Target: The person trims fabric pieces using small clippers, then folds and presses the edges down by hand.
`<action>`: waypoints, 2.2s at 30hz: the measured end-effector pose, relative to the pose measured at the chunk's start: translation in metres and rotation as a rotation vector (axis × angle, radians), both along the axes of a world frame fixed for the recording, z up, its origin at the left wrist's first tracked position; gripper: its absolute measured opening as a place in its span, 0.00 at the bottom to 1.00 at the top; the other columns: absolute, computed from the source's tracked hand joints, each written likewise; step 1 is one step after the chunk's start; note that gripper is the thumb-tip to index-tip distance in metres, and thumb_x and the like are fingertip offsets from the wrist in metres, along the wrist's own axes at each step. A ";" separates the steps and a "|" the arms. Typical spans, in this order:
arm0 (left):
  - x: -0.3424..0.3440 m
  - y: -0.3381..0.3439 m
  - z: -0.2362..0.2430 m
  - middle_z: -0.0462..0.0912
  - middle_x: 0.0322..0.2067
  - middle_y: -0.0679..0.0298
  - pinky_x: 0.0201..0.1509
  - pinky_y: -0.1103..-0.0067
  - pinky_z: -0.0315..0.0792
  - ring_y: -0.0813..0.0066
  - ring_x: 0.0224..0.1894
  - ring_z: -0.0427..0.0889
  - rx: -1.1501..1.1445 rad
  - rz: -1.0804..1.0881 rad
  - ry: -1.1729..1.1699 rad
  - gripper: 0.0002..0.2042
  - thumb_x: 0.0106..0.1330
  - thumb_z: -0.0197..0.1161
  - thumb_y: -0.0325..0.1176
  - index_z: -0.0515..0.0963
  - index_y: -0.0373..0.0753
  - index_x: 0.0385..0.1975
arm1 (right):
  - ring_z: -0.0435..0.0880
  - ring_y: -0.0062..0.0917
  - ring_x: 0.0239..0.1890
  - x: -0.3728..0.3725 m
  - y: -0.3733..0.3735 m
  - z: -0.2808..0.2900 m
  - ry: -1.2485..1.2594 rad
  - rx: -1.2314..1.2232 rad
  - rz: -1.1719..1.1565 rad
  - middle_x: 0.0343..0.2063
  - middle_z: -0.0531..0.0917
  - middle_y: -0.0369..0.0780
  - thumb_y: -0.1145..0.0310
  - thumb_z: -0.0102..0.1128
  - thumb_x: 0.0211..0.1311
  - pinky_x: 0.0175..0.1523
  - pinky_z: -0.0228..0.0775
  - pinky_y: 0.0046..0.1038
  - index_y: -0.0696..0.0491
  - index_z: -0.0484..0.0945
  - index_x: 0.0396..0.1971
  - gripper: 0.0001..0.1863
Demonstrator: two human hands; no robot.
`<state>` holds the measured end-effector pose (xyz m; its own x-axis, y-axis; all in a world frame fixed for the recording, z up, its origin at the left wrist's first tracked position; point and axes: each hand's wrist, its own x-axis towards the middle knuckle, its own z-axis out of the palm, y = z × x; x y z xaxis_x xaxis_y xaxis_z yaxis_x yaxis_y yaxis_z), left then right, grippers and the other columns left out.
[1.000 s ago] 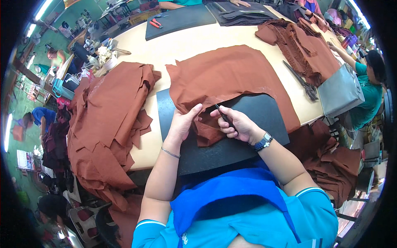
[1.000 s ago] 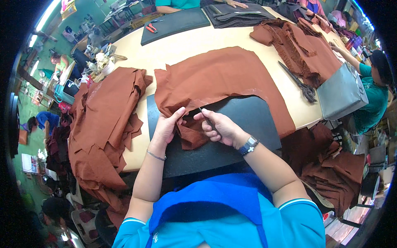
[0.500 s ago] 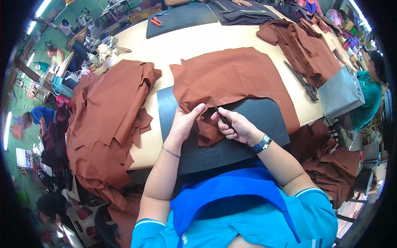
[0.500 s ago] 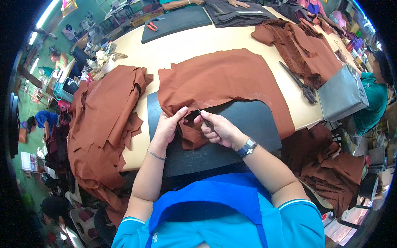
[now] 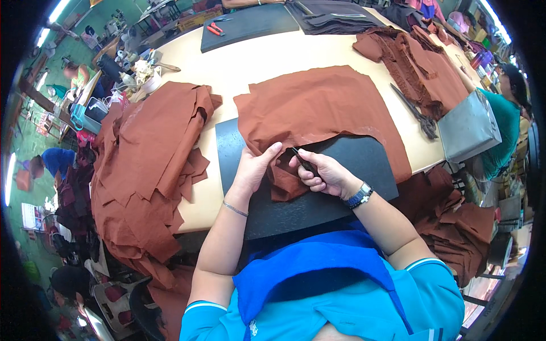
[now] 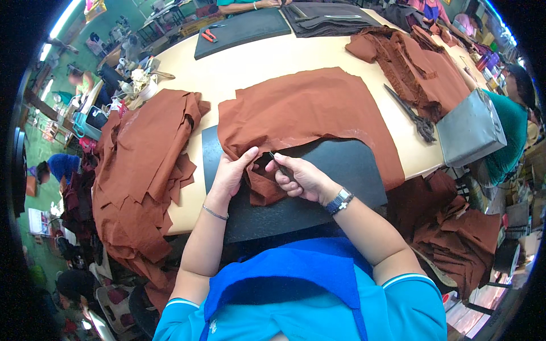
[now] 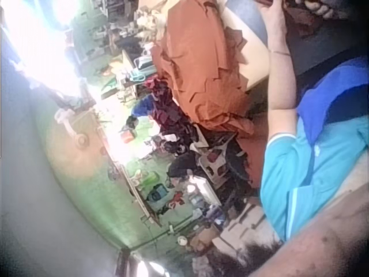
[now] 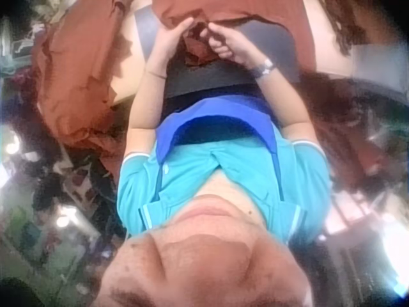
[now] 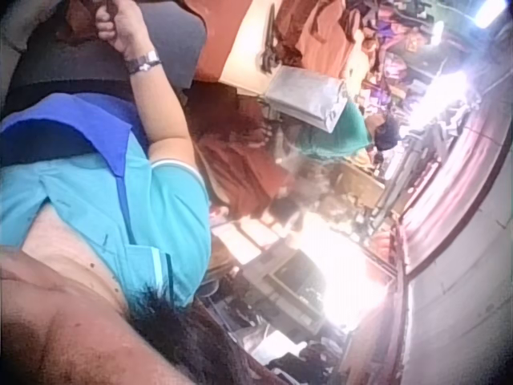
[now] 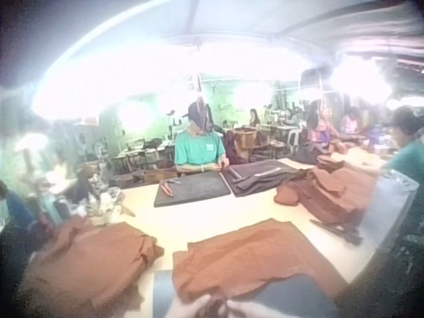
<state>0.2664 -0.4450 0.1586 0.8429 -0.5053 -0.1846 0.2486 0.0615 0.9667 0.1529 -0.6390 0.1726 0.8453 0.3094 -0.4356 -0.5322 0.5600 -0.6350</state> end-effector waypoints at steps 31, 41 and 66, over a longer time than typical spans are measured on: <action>-0.084 0.116 0.067 0.72 0.68 0.50 0.77 0.64 0.61 0.57 0.69 0.71 0.438 0.353 -0.839 0.38 0.63 0.72 0.24 0.62 0.34 0.73 | 0.88 0.45 0.47 0.059 -0.019 -0.008 -0.888 -1.834 -0.157 0.53 0.85 0.46 0.45 0.69 0.64 0.51 0.81 0.41 0.53 0.79 0.48 0.27; -0.005 -0.029 0.043 0.84 0.46 0.55 0.57 0.69 0.80 0.61 0.50 0.86 0.428 -0.035 -0.966 0.12 0.73 0.64 0.32 0.82 0.38 0.53 | 0.77 0.12 0.28 0.037 -0.029 0.018 -0.442 -0.896 -0.437 0.45 0.87 0.38 0.46 0.47 0.82 0.27 0.72 0.18 0.54 0.80 0.56 0.26; 0.006 -0.049 0.000 0.86 0.35 0.66 0.41 0.73 0.81 0.68 0.37 0.87 0.438 -0.013 -1.078 0.05 0.67 0.71 0.34 0.90 0.43 0.39 | 0.60 0.09 0.18 0.005 -0.052 -0.010 0.059 -0.063 -0.212 0.23 0.69 0.28 0.51 0.45 0.84 0.18 0.51 0.12 0.51 0.75 0.54 0.20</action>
<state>0.2726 -0.4941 0.1581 0.6645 -0.5860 0.4638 -0.7176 -0.3269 0.6150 0.1580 -0.6908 0.1624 0.8609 0.0982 -0.4992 -0.4442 0.6234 -0.6434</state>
